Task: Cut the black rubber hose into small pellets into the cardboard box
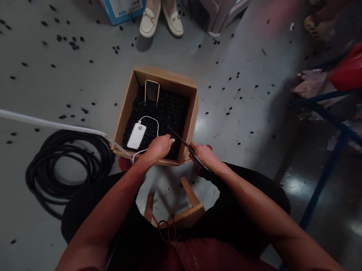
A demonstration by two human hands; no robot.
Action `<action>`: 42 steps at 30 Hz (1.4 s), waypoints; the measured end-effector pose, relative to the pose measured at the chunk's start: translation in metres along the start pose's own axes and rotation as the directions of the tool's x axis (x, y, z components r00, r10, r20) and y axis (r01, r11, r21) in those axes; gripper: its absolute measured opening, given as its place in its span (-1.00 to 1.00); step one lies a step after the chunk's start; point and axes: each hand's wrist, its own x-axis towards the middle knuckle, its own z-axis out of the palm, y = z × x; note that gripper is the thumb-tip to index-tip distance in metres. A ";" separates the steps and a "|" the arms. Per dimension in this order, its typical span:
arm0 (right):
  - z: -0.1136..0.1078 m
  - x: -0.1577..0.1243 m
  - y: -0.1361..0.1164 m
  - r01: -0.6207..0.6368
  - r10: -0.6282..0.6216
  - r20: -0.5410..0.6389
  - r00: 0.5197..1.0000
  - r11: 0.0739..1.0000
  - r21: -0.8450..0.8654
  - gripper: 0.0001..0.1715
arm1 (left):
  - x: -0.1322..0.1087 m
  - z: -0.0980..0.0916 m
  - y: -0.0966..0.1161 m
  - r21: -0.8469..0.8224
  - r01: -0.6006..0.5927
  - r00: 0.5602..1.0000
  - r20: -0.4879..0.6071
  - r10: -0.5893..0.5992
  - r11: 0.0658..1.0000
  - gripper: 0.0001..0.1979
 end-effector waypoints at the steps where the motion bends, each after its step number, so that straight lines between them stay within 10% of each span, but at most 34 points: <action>1: -0.002 0.000 0.001 -0.008 0.008 0.001 1.000 1.000 -0.003 -0.70 | -0.001 -0.001 0.002 -0.060 -0.002 1.000 0.000 0.002 0.998 -0.71; 9: -0.025 0.004 0.012 -0.053 0.082 -0.171 0.982 0.984 0.168 -0.60 | -0.007 -0.008 0.016 -0.772 0.145 0.988 0.149 -0.045 0.619 -0.88; 18: -0.039 0.003 0.018 -0.065 0.171 -0.214 0.962 0.901 0.428 -0.62 | -0.014 -0.011 0.023 -0.855 0.143 0.987 0.161 -0.007 0.499 -0.45; 29: -0.029 0.003 0.014 0.089 0.013 -0.187 0.982 0.845 0.527 -0.36 | -0.004 -0.003 0.013 -0.675 -0.054 0.984 -0.160 -0.074 0.736 -0.60; 42: -0.032 -0.006 0.005 0.125 -0.110 -0.060 0.992 0.889 0.440 -0.35 | -0.006 -0.007 0.015 -0.602 -0.070 0.992 -0.125 -0.008 0.796 -0.47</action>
